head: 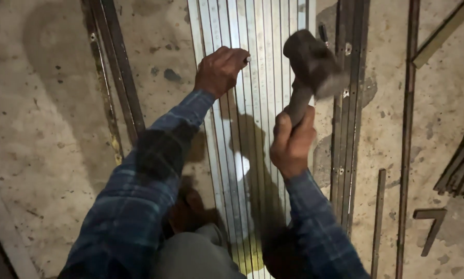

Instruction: Assembling and hammering components of a metal door or gate frame on the floor.

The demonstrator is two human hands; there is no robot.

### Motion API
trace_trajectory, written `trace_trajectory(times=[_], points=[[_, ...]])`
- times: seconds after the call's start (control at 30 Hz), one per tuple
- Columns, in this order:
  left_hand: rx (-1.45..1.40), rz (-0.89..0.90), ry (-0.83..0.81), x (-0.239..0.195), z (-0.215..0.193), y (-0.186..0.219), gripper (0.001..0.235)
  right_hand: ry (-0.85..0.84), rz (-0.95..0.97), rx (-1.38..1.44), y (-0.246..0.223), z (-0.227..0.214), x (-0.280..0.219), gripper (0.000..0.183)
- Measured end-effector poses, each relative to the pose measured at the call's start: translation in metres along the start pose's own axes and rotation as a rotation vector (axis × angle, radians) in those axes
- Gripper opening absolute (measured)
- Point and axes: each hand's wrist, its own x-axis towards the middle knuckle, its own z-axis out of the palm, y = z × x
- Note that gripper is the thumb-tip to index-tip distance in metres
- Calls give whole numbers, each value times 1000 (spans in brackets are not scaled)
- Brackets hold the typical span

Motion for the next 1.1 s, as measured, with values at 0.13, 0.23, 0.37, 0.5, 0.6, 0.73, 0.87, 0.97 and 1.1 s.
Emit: trace_trajectory(times=[0.13,0.23,0.37,0.5,0.6,0.73,0.87,0.97,1.1], points=[[-107,0,35,0,-1,2,16,200,-458,-529,72,27,3,36],[-103,-70,55,-3,3,-8,14,-223,189,-390,74,30,4,42],[-419,-305,-4,5,-2,-13,15,-167,449,76,120,24,-48,46],[-644,-437,-77,10,-5,-23,23,-57,179,131,130,27,-72,37],[-586,-447,-144,21,-9,-18,28,-141,657,555,110,18,-59,34],[-597,-396,-164,23,7,-23,25,-186,680,575,114,15,-56,33],[-483,-370,-259,28,-3,-22,22,-184,671,561,115,16,-54,32],[-442,-335,-248,28,-9,-17,20,-176,692,596,116,18,-56,31],[-437,-307,-248,28,-8,-18,20,-185,674,570,111,14,-53,31]])
